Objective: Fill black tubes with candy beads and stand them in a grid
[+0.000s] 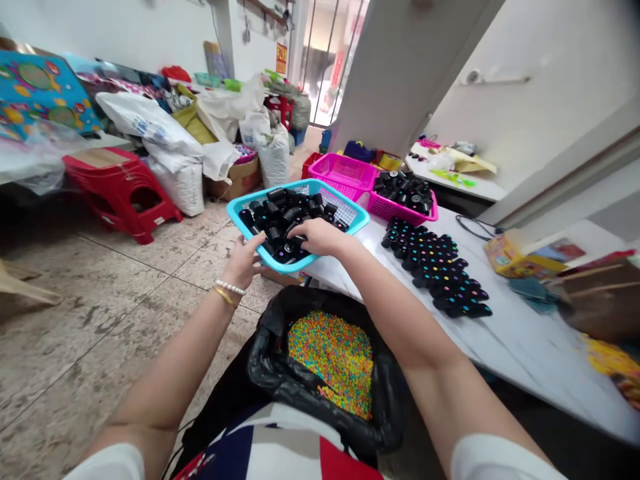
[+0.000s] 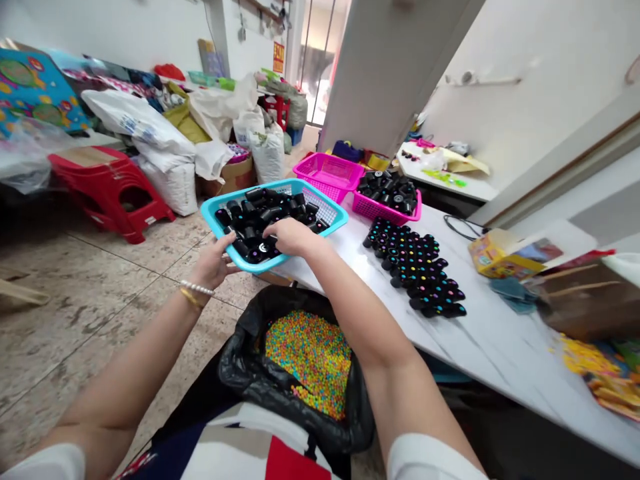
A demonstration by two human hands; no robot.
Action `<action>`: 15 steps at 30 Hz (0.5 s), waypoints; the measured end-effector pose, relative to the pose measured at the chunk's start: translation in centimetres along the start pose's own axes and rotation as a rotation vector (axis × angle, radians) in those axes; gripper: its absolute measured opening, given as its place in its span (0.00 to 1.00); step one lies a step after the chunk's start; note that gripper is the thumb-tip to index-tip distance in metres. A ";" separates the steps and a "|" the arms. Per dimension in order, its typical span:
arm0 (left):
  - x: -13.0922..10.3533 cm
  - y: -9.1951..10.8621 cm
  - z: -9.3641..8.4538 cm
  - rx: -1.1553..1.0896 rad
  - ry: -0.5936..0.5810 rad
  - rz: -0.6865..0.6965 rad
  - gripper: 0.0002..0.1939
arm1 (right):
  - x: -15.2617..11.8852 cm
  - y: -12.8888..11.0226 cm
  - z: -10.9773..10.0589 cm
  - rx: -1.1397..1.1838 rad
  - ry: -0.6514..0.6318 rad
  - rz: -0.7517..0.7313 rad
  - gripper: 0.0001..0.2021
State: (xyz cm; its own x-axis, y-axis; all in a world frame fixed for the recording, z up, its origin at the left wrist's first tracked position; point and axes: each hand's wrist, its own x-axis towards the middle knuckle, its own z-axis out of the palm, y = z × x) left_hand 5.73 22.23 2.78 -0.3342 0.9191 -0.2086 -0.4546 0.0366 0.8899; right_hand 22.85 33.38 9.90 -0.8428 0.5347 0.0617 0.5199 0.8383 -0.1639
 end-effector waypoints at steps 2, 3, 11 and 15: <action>0.6 -0.3 -0.3 -0.035 -0.034 -0.045 0.18 | -0.2 0.1 0.8 0.054 0.084 0.018 0.19; 0.9 -0.4 -0.5 -0.055 -0.057 -0.062 0.16 | -0.4 0.2 1.1 0.096 0.168 0.054 0.19; -2.1 -1.2 -2.3 -0.207 -0.082 -0.023 0.16 | -3.9 -0.2 1.9 0.134 0.553 0.080 0.20; -7.6 -2.2 -7.0 -0.255 0.142 -0.050 0.17 | -9.8 -3.3 1.7 0.083 0.734 0.066 0.17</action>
State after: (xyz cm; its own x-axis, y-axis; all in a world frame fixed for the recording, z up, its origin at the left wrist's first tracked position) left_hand 3.44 12.42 -0.41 -0.4104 0.8538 -0.3203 -0.6604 -0.0360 0.7501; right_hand 29.20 25.20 8.12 -0.4852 0.5416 0.6865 0.5299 0.8066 -0.2618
